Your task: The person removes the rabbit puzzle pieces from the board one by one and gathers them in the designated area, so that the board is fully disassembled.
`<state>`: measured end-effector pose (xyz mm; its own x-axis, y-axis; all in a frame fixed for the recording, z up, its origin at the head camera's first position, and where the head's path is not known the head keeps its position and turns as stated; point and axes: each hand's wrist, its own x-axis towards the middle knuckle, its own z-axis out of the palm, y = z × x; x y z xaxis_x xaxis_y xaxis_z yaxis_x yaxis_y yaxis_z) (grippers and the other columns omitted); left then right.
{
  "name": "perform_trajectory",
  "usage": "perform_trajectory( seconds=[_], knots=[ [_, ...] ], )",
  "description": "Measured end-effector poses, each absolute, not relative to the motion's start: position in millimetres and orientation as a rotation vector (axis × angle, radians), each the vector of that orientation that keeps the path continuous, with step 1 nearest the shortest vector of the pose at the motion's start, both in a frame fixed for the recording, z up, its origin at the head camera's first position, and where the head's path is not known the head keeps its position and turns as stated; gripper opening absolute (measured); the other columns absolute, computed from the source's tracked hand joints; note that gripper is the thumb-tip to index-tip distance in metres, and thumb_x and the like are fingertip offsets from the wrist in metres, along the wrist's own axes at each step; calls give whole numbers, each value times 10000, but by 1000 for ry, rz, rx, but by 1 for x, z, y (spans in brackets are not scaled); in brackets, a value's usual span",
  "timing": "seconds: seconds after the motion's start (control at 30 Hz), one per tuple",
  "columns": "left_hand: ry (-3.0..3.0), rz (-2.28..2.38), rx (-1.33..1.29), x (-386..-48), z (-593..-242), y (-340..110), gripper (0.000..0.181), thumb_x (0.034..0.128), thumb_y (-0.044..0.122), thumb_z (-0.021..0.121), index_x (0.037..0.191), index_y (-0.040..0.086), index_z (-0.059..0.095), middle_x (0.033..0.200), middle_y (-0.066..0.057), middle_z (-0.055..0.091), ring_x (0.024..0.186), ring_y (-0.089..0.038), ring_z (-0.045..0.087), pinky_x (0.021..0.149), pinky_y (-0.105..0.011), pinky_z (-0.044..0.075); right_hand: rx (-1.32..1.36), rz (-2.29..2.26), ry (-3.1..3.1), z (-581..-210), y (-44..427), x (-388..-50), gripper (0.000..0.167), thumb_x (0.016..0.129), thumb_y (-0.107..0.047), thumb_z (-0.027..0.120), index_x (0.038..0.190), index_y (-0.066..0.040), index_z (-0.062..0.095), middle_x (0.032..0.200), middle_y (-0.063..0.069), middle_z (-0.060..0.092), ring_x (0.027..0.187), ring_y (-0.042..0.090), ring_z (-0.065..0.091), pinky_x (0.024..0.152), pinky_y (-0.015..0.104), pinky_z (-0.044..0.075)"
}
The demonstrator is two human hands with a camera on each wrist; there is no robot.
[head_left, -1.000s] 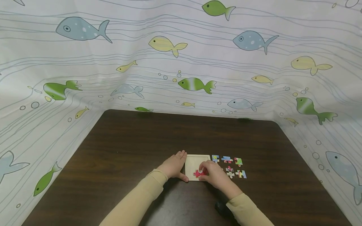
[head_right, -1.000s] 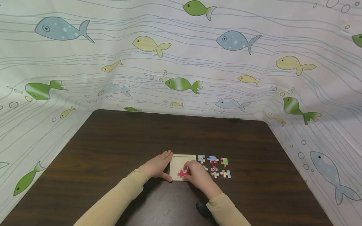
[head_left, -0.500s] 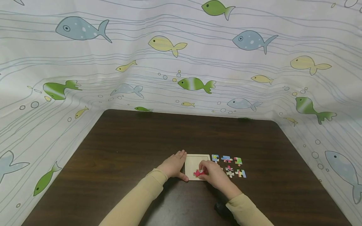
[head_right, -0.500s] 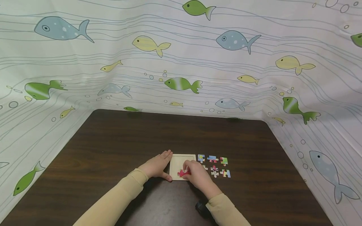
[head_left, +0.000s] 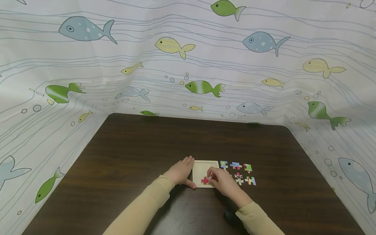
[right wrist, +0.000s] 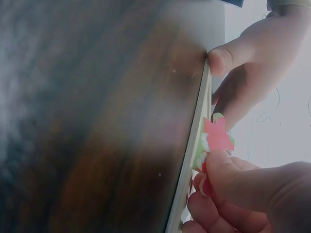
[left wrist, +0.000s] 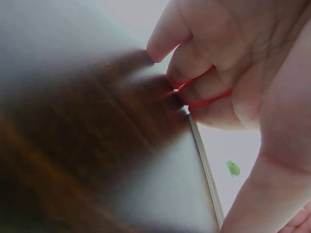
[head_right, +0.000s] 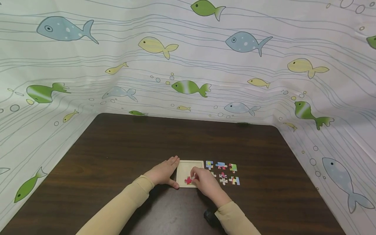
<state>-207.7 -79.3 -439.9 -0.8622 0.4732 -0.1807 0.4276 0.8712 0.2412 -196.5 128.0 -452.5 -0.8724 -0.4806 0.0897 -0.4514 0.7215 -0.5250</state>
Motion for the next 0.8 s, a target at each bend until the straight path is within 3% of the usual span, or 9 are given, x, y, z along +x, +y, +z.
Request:
perform_trajectory(
  seconds=[0.8],
  knots=[
    [2795, 272, 662, -207, -439, -78, 1097, 680, 554, 767, 1469, -33, 281, 1542, -171, 254, 1426, -280, 248, 1135, -408, 281, -662, -1034, 2802, -449, 144, -196, 86, 847, -118, 700, 857, -168, 631, 737, -97, 603, 649, 60, 505, 592, 201, 473]
  ],
)
